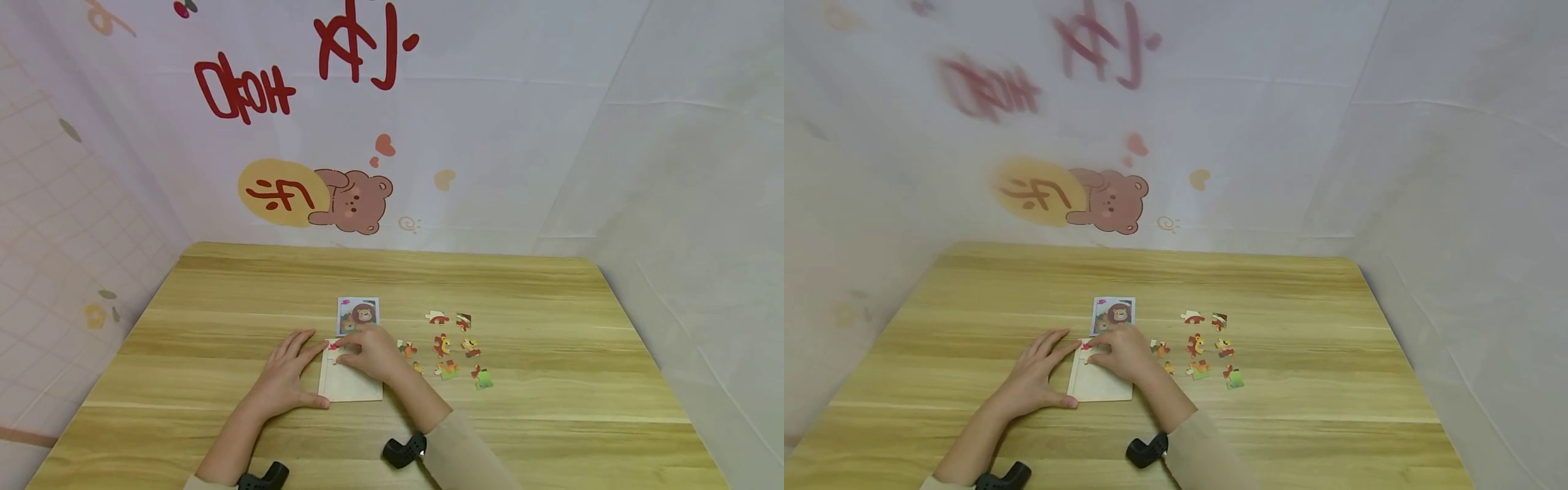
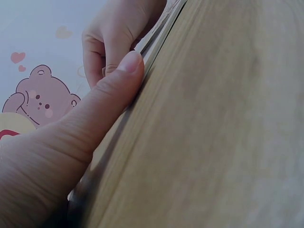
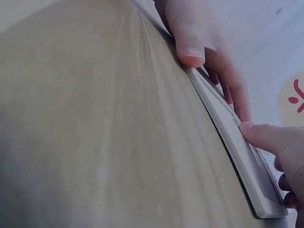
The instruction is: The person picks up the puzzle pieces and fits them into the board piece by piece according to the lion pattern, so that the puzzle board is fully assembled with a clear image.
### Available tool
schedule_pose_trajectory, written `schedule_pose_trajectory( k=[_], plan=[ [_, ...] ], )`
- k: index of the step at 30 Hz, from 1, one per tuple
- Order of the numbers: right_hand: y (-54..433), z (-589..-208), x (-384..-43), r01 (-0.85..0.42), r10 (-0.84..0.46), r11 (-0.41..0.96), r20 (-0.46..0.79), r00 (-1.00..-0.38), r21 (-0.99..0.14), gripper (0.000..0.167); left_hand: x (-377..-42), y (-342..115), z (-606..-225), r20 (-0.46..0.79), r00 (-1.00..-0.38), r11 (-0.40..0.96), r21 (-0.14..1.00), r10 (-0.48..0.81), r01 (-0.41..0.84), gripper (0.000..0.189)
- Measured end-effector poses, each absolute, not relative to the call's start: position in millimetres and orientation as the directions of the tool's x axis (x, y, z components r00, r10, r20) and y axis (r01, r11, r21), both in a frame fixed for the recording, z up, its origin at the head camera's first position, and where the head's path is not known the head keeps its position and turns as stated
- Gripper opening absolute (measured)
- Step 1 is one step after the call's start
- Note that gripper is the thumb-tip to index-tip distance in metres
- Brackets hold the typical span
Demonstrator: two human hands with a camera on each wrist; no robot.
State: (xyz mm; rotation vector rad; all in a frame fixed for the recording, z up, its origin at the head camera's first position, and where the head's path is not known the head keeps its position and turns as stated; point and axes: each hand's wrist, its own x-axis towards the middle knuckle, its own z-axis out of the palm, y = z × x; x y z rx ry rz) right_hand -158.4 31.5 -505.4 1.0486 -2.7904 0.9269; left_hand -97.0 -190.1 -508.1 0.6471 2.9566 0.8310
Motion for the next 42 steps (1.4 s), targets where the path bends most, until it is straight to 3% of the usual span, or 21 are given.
schedule_pose_trajectory(
  k=[19, 42],
  plan=[
    [42, -486, -156, -0.577, -0.556, 0.553, 0.25, -0.793, -0.601, 0.025, -96, -189, -504, 0.108, -0.917, 0.776, 0.5, 0.384, 0.384, 0.113],
    [128, -466, -165, -0.524, -0.453, 0.576, 0.288, -0.844, -0.628, 0.025, -96, -187, -505, 0.1, -0.923, 0.779, 0.507, 0.371, 0.368, 0.115]
  ],
)
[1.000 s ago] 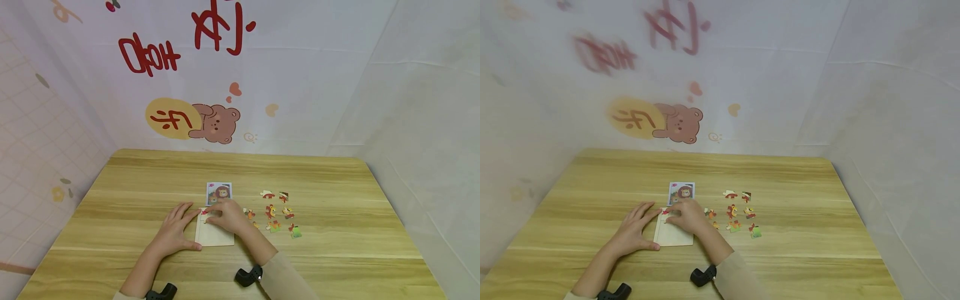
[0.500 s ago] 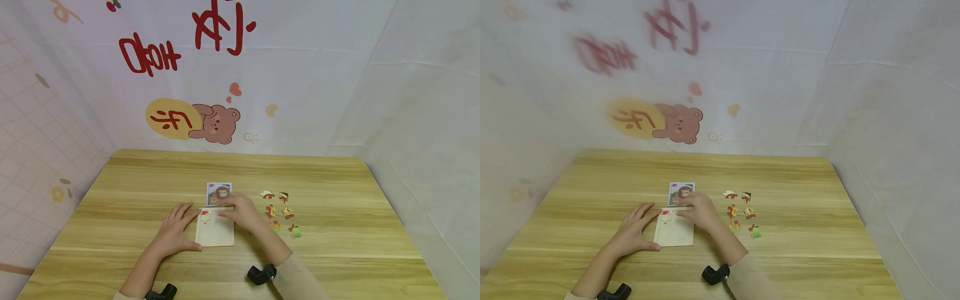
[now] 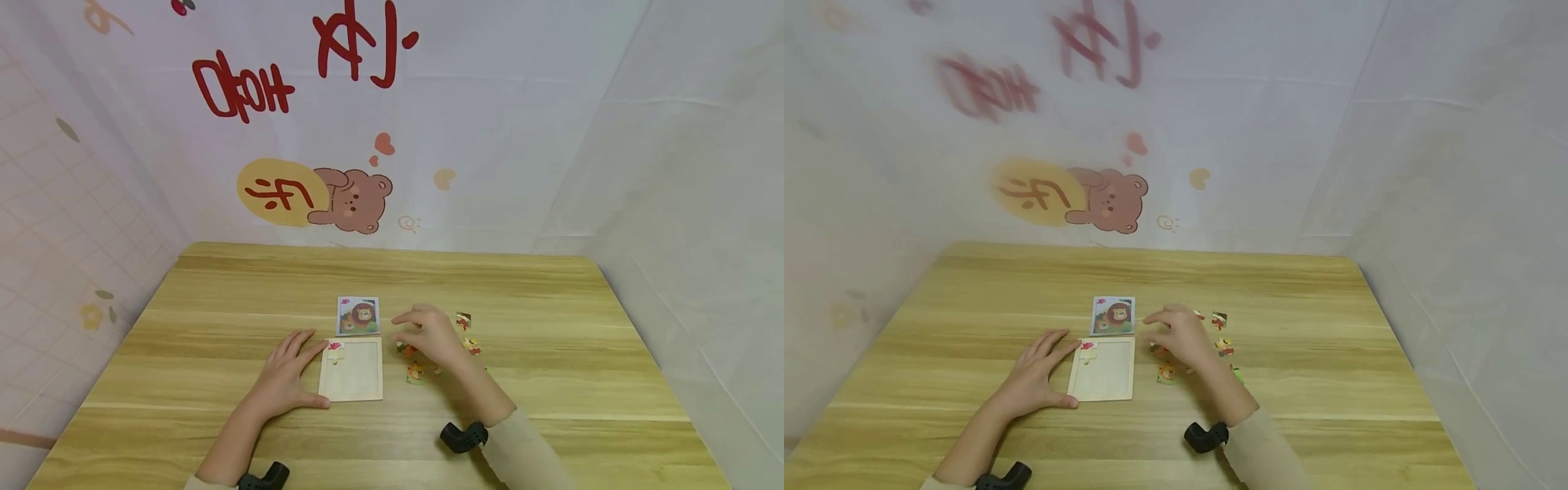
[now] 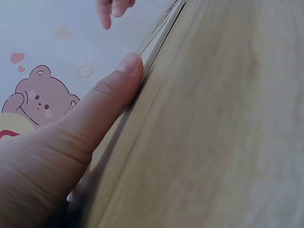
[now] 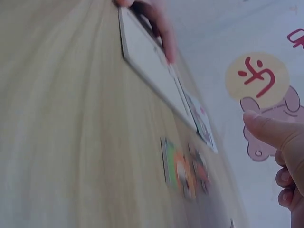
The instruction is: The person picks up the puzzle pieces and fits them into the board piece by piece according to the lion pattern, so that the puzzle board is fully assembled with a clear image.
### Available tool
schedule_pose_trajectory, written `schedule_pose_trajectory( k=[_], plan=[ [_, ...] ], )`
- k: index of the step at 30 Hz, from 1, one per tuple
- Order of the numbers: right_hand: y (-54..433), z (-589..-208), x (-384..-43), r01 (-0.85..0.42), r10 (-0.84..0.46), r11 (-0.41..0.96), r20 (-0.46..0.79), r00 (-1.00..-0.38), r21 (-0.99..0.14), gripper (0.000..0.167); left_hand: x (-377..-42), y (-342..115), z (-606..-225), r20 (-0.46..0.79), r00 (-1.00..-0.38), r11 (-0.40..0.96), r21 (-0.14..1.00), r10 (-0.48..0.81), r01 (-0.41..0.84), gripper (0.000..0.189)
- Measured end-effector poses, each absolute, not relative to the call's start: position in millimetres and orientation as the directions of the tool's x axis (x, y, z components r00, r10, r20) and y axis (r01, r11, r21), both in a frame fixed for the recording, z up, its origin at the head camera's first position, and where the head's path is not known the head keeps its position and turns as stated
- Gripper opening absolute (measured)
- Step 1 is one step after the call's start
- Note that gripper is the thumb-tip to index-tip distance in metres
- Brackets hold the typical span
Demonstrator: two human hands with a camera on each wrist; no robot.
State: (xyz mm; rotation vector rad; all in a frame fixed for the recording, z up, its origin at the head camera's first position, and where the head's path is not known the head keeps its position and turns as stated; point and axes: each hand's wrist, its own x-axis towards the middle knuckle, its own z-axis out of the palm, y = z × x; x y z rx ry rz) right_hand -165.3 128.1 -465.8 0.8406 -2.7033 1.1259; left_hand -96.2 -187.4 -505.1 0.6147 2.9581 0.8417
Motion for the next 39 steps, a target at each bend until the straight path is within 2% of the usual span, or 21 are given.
schedule_pose_trajectory(
  k=[20, 39],
  plan=[
    [197, -475, -188, -0.415, -0.393, 0.639, 0.188, -0.9, -0.648, 0.027, -96, -188, -502, 0.092, -0.923, 0.779, 0.51, 0.373, 0.365, 0.114],
    [219, -484, -208, -0.355, -0.392, 0.701, 0.081, -0.916, -0.619, 0.032, -94, -188, -502, 0.102, -0.923, 0.782, 0.501, 0.372, 0.371, 0.114]
  ],
)
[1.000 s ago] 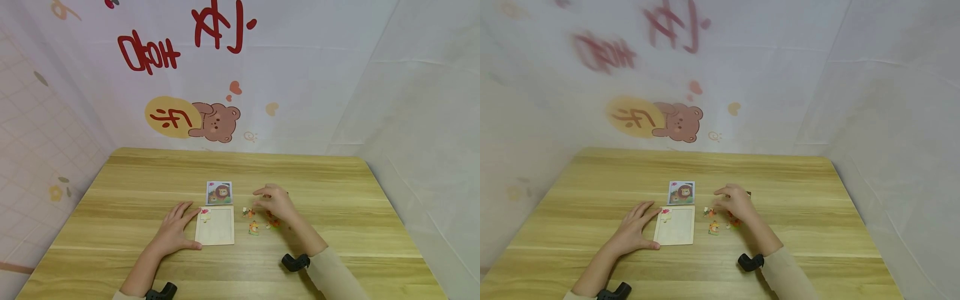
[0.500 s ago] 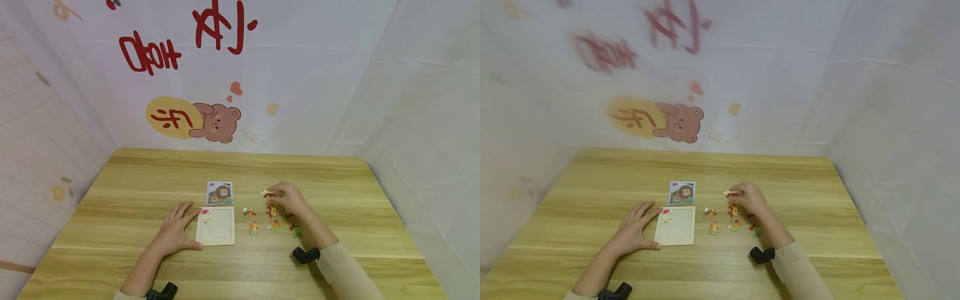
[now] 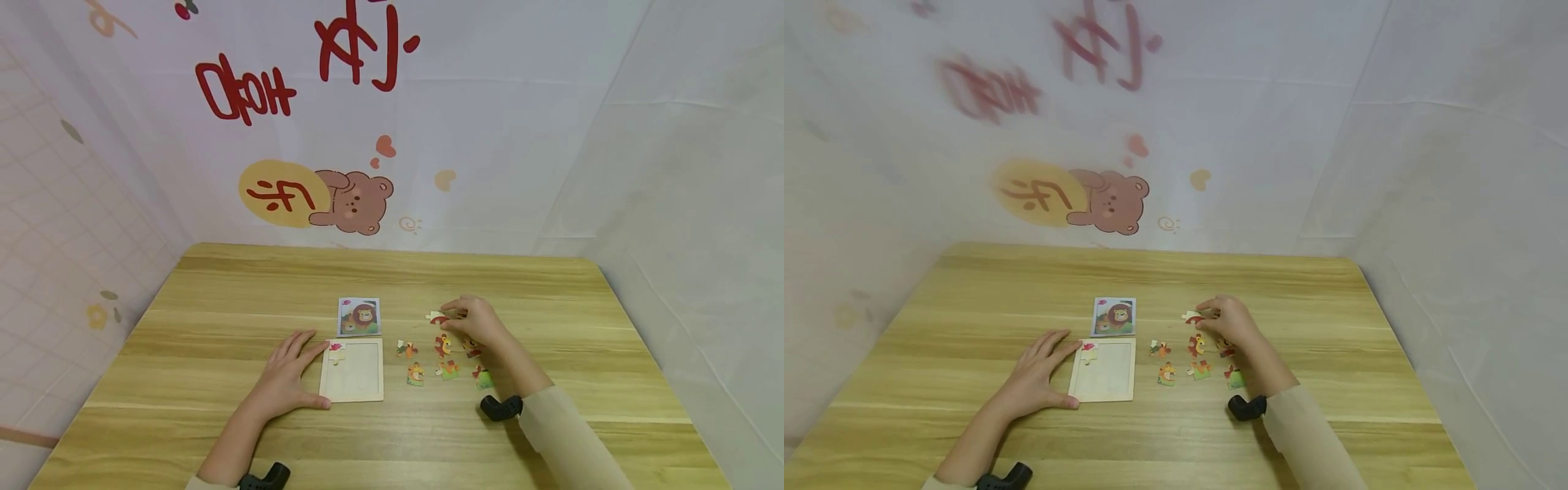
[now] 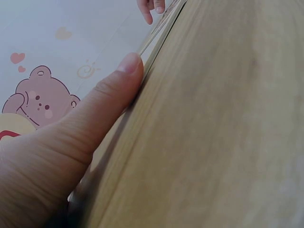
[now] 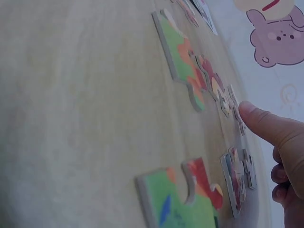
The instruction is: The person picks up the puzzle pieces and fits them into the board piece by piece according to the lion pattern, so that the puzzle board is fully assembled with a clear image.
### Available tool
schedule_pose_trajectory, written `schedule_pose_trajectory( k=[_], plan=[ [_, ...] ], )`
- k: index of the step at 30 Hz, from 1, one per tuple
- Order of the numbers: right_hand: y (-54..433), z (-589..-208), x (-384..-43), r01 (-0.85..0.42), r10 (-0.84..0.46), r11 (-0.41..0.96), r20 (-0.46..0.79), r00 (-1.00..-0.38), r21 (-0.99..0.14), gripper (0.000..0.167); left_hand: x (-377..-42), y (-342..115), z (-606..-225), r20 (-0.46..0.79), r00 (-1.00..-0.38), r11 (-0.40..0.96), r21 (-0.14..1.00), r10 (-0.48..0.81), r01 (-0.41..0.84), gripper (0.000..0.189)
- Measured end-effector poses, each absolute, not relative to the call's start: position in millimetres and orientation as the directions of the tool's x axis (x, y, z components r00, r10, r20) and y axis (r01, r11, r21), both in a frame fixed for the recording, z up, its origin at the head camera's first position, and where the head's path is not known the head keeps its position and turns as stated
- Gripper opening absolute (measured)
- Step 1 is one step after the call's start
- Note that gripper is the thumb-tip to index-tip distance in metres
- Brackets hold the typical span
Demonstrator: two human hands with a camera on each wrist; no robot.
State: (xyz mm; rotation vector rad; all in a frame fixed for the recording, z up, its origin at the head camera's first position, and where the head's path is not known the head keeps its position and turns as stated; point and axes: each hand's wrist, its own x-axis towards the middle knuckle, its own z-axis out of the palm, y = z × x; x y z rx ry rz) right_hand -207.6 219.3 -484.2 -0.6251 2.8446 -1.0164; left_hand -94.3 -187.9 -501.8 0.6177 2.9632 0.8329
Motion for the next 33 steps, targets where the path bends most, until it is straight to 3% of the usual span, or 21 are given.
schedule_pose_trajectory(
  k=[33],
  plan=[
    [213.8, -488.8, -205.0, -0.384, -0.385, 0.666, 0.147, -0.911, -0.639, 0.026, -94.0, -187.1, -502.2, 0.096, -0.926, 0.784, 0.504, 0.365, 0.361, 0.114]
  ],
)
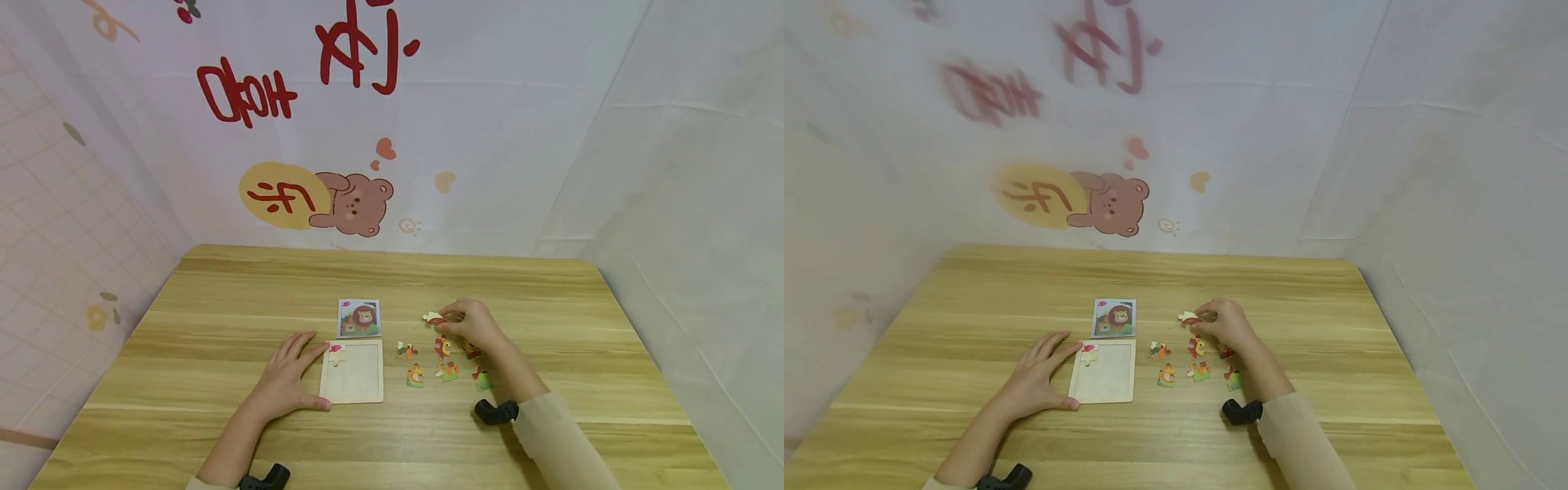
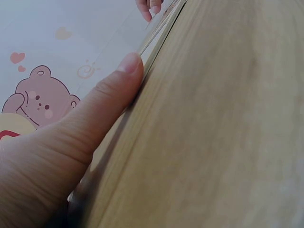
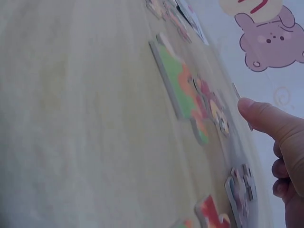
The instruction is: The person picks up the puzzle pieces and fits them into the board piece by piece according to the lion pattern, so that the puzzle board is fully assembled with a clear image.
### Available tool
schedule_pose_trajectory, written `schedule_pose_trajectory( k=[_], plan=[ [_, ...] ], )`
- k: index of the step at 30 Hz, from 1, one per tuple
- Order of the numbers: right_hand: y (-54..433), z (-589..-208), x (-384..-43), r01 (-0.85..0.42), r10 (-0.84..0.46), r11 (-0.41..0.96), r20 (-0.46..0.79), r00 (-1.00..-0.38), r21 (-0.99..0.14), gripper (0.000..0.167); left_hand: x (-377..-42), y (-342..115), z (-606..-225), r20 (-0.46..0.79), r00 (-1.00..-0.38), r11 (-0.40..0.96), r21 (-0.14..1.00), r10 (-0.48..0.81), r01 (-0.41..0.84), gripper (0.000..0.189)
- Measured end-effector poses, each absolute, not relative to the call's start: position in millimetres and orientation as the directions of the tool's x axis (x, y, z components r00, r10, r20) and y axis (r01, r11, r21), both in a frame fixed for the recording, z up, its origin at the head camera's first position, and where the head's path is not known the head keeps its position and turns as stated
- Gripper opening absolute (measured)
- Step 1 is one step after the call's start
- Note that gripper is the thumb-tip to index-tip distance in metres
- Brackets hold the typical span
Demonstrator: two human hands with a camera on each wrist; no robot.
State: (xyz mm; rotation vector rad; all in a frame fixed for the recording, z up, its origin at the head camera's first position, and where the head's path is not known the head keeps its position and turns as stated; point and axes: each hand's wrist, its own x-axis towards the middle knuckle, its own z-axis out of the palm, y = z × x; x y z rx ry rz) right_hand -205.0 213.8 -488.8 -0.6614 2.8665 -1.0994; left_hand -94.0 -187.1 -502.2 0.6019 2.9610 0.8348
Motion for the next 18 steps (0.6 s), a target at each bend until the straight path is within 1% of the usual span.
schedule_pose_trajectory(
  k=[11, 18],
  plan=[
    [197, -480, -193, -0.418, -0.397, 0.64, 0.189, -0.898, -0.645, 0.026, -93, -187, -500, 0.091, -0.927, 0.781, 0.512, 0.364, 0.357, 0.114],
    [185, -476, -183, -0.407, -0.39, 0.613, 0.189, -0.901, -0.677, 0.025, -94, -187, -499, 0.089, -0.928, 0.785, 0.508, 0.362, 0.355, 0.114]
  ],
)
